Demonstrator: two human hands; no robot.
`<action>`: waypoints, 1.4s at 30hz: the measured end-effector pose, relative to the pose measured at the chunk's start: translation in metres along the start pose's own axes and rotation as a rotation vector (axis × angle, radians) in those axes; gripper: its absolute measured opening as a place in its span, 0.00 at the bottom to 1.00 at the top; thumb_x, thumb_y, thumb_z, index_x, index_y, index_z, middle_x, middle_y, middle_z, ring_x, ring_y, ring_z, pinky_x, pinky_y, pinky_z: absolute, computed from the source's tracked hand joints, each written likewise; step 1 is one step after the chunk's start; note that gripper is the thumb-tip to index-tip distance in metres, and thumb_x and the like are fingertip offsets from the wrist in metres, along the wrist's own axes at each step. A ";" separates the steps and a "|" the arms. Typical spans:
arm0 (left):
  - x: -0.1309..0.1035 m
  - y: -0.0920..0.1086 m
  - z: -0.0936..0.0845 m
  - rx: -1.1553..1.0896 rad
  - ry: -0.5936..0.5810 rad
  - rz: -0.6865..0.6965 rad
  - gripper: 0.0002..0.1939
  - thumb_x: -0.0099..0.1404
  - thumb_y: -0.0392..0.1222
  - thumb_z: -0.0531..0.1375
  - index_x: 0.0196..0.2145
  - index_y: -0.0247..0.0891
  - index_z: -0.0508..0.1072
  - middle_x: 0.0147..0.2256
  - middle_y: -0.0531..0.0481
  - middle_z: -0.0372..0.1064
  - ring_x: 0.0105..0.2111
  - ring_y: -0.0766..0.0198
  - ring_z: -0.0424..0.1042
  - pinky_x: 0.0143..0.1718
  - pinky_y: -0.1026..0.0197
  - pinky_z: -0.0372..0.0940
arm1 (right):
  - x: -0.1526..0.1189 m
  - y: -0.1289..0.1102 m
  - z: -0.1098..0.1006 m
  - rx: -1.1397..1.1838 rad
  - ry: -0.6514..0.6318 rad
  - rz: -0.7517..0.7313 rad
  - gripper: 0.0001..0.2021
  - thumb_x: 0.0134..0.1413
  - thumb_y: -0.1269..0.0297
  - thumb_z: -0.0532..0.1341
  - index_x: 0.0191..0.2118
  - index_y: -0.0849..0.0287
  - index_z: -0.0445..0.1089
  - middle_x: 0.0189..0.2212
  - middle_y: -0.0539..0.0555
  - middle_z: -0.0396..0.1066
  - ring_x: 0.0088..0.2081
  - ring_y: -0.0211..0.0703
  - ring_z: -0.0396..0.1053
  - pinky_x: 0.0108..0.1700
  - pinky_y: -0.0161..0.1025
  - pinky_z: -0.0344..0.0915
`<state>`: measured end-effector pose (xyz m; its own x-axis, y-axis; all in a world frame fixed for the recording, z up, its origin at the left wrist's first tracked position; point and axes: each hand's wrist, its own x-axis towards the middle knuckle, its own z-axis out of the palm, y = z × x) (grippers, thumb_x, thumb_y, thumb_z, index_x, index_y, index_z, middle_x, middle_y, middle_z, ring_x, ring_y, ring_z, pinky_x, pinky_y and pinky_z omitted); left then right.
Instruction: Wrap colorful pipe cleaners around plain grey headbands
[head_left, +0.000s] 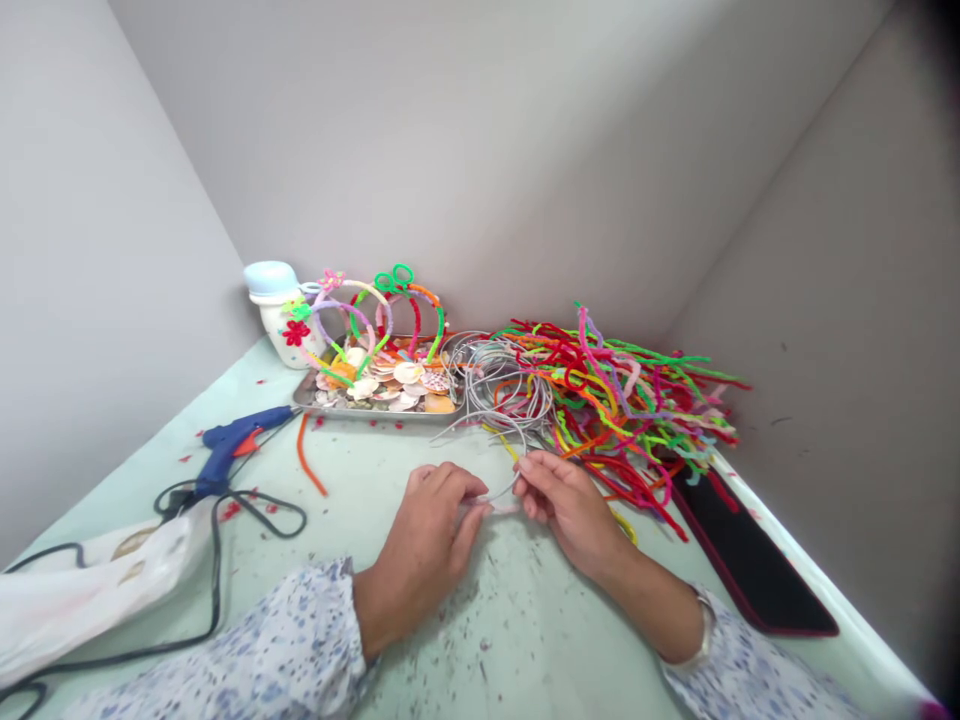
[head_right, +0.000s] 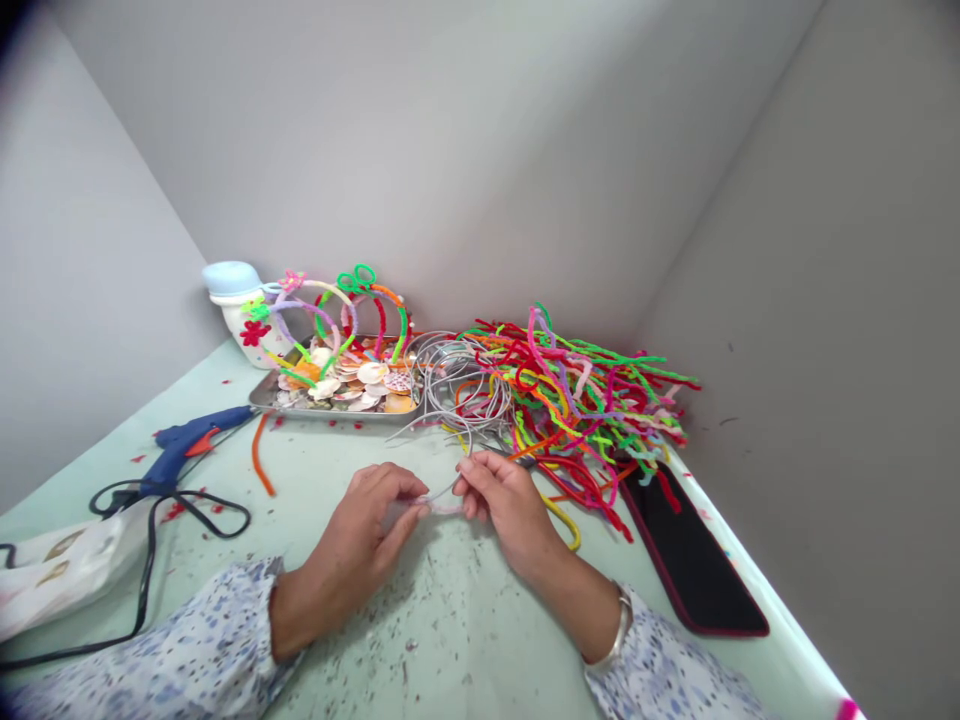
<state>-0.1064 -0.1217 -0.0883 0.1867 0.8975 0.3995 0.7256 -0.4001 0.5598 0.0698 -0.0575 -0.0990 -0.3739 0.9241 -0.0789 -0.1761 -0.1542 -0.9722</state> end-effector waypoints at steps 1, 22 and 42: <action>0.000 0.000 0.000 0.002 0.000 0.008 0.03 0.66 0.34 0.54 0.37 0.38 0.66 0.35 0.49 0.68 0.37 0.60 0.65 0.43 0.54 0.57 | 0.000 0.000 0.000 0.008 0.001 0.005 0.14 0.55 0.55 0.62 0.27 0.60 0.68 0.22 0.49 0.68 0.20 0.30 0.59 0.21 0.31 0.51; 0.006 0.002 0.001 0.003 -0.105 -0.041 0.10 0.68 0.34 0.49 0.31 0.38 0.66 0.31 0.51 0.68 0.32 0.62 0.64 0.42 0.53 0.55 | -0.001 0.003 -0.002 -0.052 -0.027 0.009 0.13 0.54 0.54 0.62 0.27 0.59 0.68 0.21 0.48 0.68 0.20 0.31 0.59 0.22 0.31 0.51; 0.002 0.003 -0.001 -0.010 -0.028 -0.036 0.06 0.62 0.31 0.53 0.36 0.38 0.66 0.35 0.48 0.67 0.37 0.57 0.64 0.43 0.52 0.58 | -0.001 -0.003 0.002 -0.015 -0.004 0.029 0.16 0.51 0.51 0.63 0.27 0.60 0.68 0.22 0.49 0.68 0.19 0.32 0.59 0.22 0.31 0.53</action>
<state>-0.1042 -0.1211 -0.0849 0.1791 0.9161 0.3587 0.7257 -0.3692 0.5806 0.0688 -0.0582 -0.0959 -0.3820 0.9181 -0.1060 -0.1521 -0.1755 -0.9727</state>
